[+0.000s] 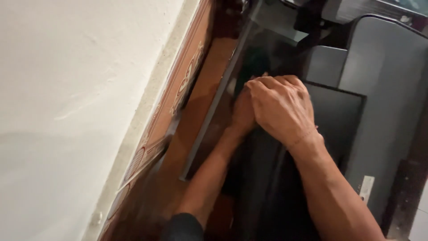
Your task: Cleaning an ink-tank printer and its surroundings with a cloth.
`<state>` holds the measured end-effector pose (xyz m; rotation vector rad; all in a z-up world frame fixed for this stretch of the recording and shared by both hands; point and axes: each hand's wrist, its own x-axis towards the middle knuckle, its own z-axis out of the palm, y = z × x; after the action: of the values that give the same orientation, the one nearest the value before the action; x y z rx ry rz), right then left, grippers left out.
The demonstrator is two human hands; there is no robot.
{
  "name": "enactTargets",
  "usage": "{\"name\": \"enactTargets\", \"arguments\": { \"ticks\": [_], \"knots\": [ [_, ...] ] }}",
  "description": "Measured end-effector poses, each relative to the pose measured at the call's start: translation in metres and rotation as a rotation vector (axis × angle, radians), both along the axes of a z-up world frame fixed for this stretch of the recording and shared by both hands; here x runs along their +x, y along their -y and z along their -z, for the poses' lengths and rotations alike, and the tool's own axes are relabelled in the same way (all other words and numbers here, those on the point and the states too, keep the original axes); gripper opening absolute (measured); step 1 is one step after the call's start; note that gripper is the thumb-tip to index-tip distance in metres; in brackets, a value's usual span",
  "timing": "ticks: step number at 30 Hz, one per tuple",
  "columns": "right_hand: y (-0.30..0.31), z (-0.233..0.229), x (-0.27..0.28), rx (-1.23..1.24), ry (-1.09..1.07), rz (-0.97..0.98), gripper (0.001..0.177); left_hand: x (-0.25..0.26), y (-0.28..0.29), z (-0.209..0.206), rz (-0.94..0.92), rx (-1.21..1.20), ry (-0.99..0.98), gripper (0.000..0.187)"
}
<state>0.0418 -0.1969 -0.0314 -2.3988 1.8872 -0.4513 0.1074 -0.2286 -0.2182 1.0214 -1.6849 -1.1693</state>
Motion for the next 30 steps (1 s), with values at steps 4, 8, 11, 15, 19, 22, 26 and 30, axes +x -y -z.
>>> {"name": "enactTargets", "arguments": {
  "ticks": [4, 8, 11, 15, 19, 22, 26, 30],
  "knots": [
    [0.001, -0.002, 0.002, 0.007, 0.003, 0.014, 0.017, 0.014, 0.027, 0.017, -0.029, -0.136, 0.201, 0.051],
    [0.002, -0.002, 0.002, 0.032, -0.012, 0.026, 0.017, 0.022, 0.036, 0.033, -0.085, -0.317, 0.432, 0.061],
    [0.0, -0.002, 0.001, 0.032, 0.011, 0.029, 0.017, 0.041, 0.0, 0.045, -0.159, -0.286, 0.48, 0.06],
    [0.001, -0.007, -0.002, 0.008, 0.052, 0.015, 0.017, 0.077, -0.061, 0.044, -0.304, -0.228, 0.52, 0.07],
    [0.0, -0.004, 0.0, 0.048, -0.021, 0.012, 0.017, 0.07, -0.033, 0.012, -0.364, -0.201, 0.566, 0.077],
    [0.001, -0.005, 0.002, 0.015, -0.039, -0.017, 0.019, 0.044, 0.034, 0.017, -0.271, -0.212, 0.555, 0.08],
    [0.002, -0.007, 0.007, 0.056, -0.095, -0.01, 0.018, 0.037, 0.028, 0.029, -0.261, -0.323, 0.535, 0.068],
    [0.006, -0.01, 0.007, 0.087, -0.122, -0.006, 0.018, 0.045, -0.06, 0.028, -0.041, -0.329, 0.482, 0.06]
  ]
}}
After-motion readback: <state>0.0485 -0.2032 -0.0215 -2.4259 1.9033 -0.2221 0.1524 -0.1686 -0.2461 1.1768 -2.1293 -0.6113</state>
